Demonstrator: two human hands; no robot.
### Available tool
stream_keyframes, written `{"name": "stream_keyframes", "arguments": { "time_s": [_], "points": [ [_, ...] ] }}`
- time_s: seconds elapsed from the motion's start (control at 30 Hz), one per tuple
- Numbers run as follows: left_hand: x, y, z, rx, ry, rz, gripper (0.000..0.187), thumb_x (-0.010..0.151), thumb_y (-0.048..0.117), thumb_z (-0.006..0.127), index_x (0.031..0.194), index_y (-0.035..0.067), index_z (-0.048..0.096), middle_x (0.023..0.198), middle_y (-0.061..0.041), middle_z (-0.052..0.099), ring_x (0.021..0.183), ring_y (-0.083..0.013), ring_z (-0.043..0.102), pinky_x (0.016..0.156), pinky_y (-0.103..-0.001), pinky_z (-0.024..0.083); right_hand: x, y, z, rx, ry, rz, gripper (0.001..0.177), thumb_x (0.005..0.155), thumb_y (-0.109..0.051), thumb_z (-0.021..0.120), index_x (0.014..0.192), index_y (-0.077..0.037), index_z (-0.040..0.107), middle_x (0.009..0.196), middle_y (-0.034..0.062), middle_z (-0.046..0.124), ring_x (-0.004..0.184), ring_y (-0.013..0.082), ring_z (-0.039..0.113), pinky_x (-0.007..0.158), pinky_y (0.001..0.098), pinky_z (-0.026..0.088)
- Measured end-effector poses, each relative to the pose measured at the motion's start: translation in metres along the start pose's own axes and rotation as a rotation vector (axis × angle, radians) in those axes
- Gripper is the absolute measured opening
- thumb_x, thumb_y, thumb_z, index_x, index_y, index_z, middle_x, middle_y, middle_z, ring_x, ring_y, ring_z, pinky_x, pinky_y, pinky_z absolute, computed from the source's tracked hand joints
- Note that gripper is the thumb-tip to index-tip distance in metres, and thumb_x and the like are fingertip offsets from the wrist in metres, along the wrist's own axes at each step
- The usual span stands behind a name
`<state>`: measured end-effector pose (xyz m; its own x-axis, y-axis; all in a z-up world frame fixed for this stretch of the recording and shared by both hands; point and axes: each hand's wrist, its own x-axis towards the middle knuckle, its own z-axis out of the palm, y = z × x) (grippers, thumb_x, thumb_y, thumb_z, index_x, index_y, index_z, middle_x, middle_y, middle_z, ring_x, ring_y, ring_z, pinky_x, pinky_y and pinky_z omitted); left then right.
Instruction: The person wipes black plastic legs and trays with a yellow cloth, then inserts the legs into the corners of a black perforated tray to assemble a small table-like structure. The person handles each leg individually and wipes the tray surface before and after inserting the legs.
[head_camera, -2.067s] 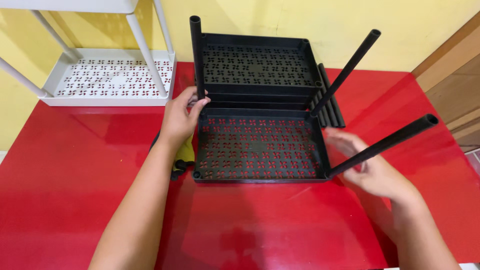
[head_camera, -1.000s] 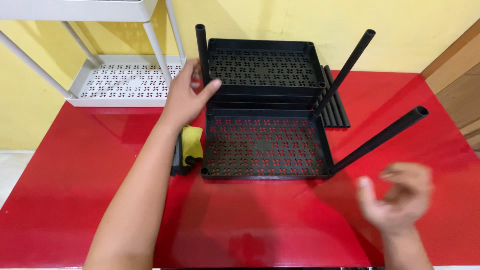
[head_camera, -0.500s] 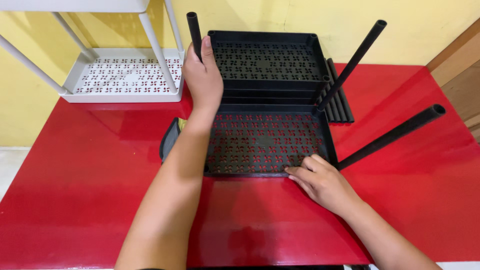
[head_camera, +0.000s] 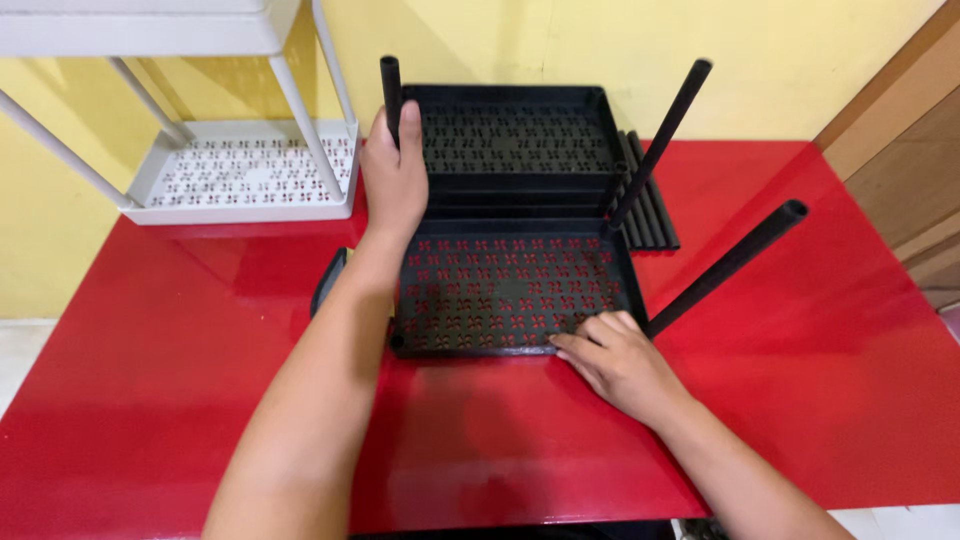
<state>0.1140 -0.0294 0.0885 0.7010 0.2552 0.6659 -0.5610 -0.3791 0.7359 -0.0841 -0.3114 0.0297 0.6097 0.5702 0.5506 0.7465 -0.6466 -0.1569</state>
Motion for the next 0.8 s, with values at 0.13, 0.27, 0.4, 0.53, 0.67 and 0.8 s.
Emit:
{"name": "stream_keyframes", "arguments": {
  "time_s": [0.13,0.27,0.4,0.53,0.67,0.8],
  "points": [
    [-0.011,-0.013,-0.038,-0.067,-0.293,0.037,0.033,0.111,0.030,0.052,0.120,-0.001,0.050,0.099,-0.015,0.063,0.090,-0.0221,0.065,0.079,-0.036,0.052,0.000,-0.001,0.002,-0.026,0.015,0.024,0.023,0.083,-0.015,0.078,0.106,-0.012,0.074,0.081,0.0041,0.060,0.080,0.0250,0.059,0.073,0.0391,0.045],
    [-0.053,-0.035,-0.084,0.114,-0.418,0.071,0.043,0.104,0.022,0.053,0.137,-0.004,0.048,0.123,-0.022,0.064,0.115,-0.0324,0.064,0.100,-0.042,0.049,0.002,-0.002,0.004,-0.017,0.055,0.054,0.020,0.084,-0.017,0.078,0.102,-0.011,0.073,0.086,0.0034,0.064,0.085,0.0231,0.062,0.077,0.0379,0.047],
    [-0.089,-0.040,-0.126,0.637,-0.639,-0.139,0.032,0.097,0.029,0.062,0.124,0.013,0.065,0.128,-0.012,0.065,0.125,-0.0340,0.058,0.101,-0.053,0.043,0.006,-0.004,0.002,-0.047,0.069,0.066,0.019,0.085,-0.016,0.077,0.103,-0.010,0.072,0.093,0.0038,0.067,0.090,0.0240,0.063,0.080,0.0375,0.047],
    [-0.104,-0.033,-0.141,0.709,-0.541,0.007,0.036,0.082,0.031,0.074,0.114,0.016,0.070,0.132,-0.011,0.062,0.126,-0.0323,0.051,0.100,-0.055,0.035,0.006,-0.009,-0.003,-0.038,0.117,0.050,0.025,0.083,-0.013,0.077,0.107,-0.007,0.071,0.102,0.0082,0.068,0.096,0.0267,0.064,0.084,0.0386,0.048],
    [-0.105,-0.033,-0.140,0.765,-0.559,-0.072,0.033,0.079,0.024,0.075,0.110,0.017,0.070,0.122,-0.006,0.066,0.123,-0.0282,0.054,0.106,-0.060,0.026,-0.002,-0.007,-0.006,-0.026,0.237,0.028,0.023,0.085,-0.004,0.076,0.107,-0.005,0.069,0.103,0.0091,0.067,0.096,0.0265,0.066,0.085,0.0395,0.051],
    [-0.105,-0.038,-0.140,0.717,-0.505,-0.082,0.023,0.085,0.017,0.069,0.108,0.017,0.068,0.110,-0.008,0.067,0.116,-0.0303,0.058,0.100,-0.052,0.038,-0.016,0.001,-0.007,-0.062,0.362,0.045,0.026,0.081,0.002,0.076,0.105,-0.004,0.067,0.102,0.0105,0.067,0.093,0.0288,0.065,0.080,0.0389,0.054]
  ]
}}
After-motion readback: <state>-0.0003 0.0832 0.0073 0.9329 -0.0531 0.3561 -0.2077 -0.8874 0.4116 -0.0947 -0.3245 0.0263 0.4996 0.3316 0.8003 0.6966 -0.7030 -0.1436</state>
